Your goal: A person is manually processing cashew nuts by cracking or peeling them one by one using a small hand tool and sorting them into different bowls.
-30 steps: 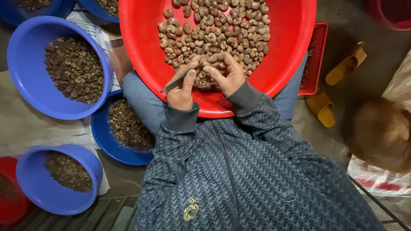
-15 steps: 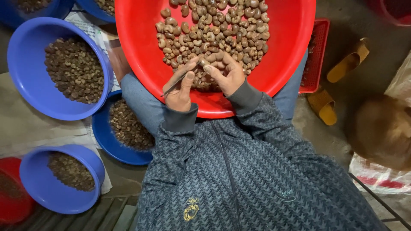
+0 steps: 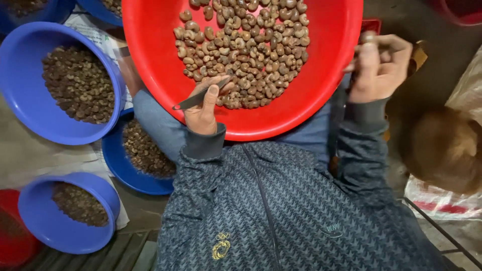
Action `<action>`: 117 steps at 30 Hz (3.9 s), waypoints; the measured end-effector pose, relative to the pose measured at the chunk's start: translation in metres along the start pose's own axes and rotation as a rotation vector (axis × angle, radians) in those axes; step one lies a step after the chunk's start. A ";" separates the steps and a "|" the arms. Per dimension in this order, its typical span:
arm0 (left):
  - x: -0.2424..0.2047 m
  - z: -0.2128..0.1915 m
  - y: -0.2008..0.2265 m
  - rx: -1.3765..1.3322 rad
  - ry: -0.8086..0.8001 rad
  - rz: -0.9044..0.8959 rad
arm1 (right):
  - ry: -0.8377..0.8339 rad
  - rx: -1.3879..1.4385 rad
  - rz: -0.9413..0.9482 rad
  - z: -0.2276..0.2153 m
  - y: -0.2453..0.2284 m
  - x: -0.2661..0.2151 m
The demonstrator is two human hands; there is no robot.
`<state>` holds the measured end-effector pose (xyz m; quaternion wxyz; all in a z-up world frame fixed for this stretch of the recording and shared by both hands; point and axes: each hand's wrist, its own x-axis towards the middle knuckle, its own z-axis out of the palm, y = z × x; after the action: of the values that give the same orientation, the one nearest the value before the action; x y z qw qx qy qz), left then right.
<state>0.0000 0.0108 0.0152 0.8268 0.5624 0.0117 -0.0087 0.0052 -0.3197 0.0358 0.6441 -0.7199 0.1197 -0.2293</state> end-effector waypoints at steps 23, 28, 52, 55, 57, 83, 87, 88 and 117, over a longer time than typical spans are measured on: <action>0.058 -0.026 0.042 0.108 0.137 0.033 | -0.013 -0.239 0.160 -0.098 0.161 0.019; 0.096 -0.051 0.040 0.115 0.148 0.093 | -0.161 -0.142 0.177 -0.056 0.076 0.032; 0.138 -0.049 0.060 -0.023 0.035 0.286 | -0.441 -1.056 -0.712 0.111 -0.042 0.048; 0.144 -0.050 0.056 -0.104 0.013 0.312 | -0.636 -0.662 -0.904 0.191 -0.016 0.038; 0.142 -0.055 0.050 -0.056 0.087 0.182 | -0.867 -0.628 -0.705 0.232 0.029 0.023; 0.118 -0.028 0.036 0.319 0.065 0.323 | -0.766 0.334 0.621 0.250 0.078 -0.001; 0.098 -0.014 0.022 0.403 -0.022 0.267 | -0.754 0.535 0.591 0.202 0.042 -0.005; 0.093 -0.007 0.021 0.423 -0.008 0.263 | -0.769 0.551 0.603 0.194 0.045 -0.007; 0.055 -0.006 0.005 0.331 -0.110 0.297 | -0.792 0.045 -0.098 0.159 -0.017 -0.023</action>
<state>0.0548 0.0182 0.0156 0.7149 0.6845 -0.1177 0.0806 0.0600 -0.1682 0.0381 0.6444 -0.7431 -0.1774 0.0330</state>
